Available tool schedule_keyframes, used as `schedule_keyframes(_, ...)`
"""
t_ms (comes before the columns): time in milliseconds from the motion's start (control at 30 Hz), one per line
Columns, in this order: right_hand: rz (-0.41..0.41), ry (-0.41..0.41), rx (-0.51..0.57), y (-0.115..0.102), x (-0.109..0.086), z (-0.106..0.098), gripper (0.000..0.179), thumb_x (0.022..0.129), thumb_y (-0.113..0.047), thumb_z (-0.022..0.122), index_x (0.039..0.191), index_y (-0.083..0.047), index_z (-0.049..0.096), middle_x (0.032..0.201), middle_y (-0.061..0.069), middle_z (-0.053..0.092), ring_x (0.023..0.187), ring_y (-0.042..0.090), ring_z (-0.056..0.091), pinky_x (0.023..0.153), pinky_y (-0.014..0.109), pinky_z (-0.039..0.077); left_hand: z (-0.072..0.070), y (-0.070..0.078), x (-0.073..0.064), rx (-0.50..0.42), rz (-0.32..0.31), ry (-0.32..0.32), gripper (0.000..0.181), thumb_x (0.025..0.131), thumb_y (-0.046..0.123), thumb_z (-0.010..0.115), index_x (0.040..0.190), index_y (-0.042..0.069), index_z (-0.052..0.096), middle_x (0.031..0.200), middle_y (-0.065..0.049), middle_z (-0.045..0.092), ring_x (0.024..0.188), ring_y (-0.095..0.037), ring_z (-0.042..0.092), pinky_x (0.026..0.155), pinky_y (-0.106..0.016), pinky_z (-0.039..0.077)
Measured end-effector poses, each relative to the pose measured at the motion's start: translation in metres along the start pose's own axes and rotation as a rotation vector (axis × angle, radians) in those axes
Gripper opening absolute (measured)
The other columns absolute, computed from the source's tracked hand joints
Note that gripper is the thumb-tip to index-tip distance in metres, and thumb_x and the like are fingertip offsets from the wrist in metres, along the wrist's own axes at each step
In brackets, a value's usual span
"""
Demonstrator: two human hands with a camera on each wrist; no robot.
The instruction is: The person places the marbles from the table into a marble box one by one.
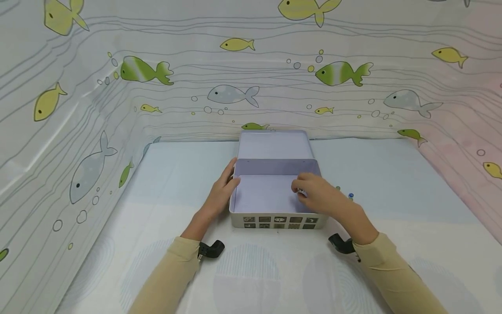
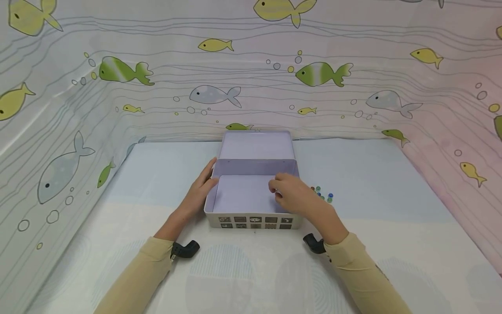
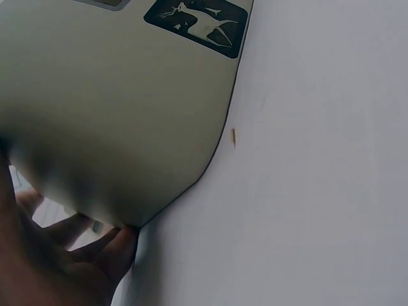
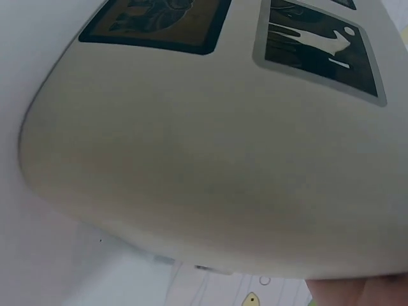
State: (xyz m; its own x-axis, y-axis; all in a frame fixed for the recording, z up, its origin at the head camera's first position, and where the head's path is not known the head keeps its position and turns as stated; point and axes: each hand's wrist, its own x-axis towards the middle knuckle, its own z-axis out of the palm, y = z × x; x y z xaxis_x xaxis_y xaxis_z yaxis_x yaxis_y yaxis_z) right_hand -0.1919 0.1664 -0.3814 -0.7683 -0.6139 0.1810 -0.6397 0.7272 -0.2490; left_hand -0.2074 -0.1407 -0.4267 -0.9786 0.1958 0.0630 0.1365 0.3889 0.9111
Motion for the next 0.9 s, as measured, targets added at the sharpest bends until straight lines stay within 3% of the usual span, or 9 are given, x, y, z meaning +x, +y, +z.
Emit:
schedule_keyframes(333, 0.057, -0.124, -0.067, -0.004, 0.005, 0.004, 0.008, 0.086, -0.004, 0.069, 0.089, -0.012, 0.07, 0.084, -0.003, 0.062, 0.07, 0.01, 0.052, 0.063, 0.027, 0.047, 0.002, -0.002, 0.0, -0.008, 0.008, -0.003, 0.062, 0.103, 0.039, 0.04, 0.158, 0.042, 0.012, 0.165, 0.001, 0.024, 0.151, -0.027, 0.031, 0.12, -0.054, 0.029)
schedule_keyframes(500, 0.055, -0.137, -0.118, -0.004, 0.005, 0.005, 0.009, 0.085, -0.005, 0.07, 0.082, -0.014, 0.068, 0.077, -0.005, 0.059, 0.065, 0.009, 0.047, 0.056, 0.024, 0.04, 0.001, -0.004, 0.002, -0.018, 0.008, -0.014, 0.061, 0.104, 0.039, 0.04, 0.157, 0.045, 0.011, 0.166, 0.004, 0.022, 0.152, -0.026, 0.028, 0.121, -0.054, 0.027)
schedule_keyframes(633, 0.04, -0.123, -0.149, -0.004, 0.006, 0.006, 0.016, 0.083, -0.004, 0.07, 0.075, -0.016, 0.064, 0.072, -0.007, 0.056, 0.063, 0.009, 0.045, 0.053, 0.023, 0.037, 0.0, -0.003, 0.003, -0.031, -0.002, -0.03, 0.061, 0.105, 0.036, 0.04, 0.159, 0.041, 0.01, 0.167, 0.002, 0.02, 0.153, -0.028, 0.026, 0.121, -0.055, 0.025)
schedule_keyframes(900, 0.039, -0.134, -0.159, -0.003, 0.007, 0.008, 0.021, 0.079, -0.002, 0.071, 0.071, -0.02, 0.061, 0.067, -0.01, 0.054, 0.061, 0.008, 0.044, 0.053, 0.023, 0.035, -0.005, 0.027, -0.009, -0.024, -0.023, -0.052, 0.063, 0.105, 0.025, 0.039, 0.161, 0.03, 0.01, 0.167, -0.008, 0.019, 0.152, -0.032, 0.025, 0.121, -0.054, 0.026)
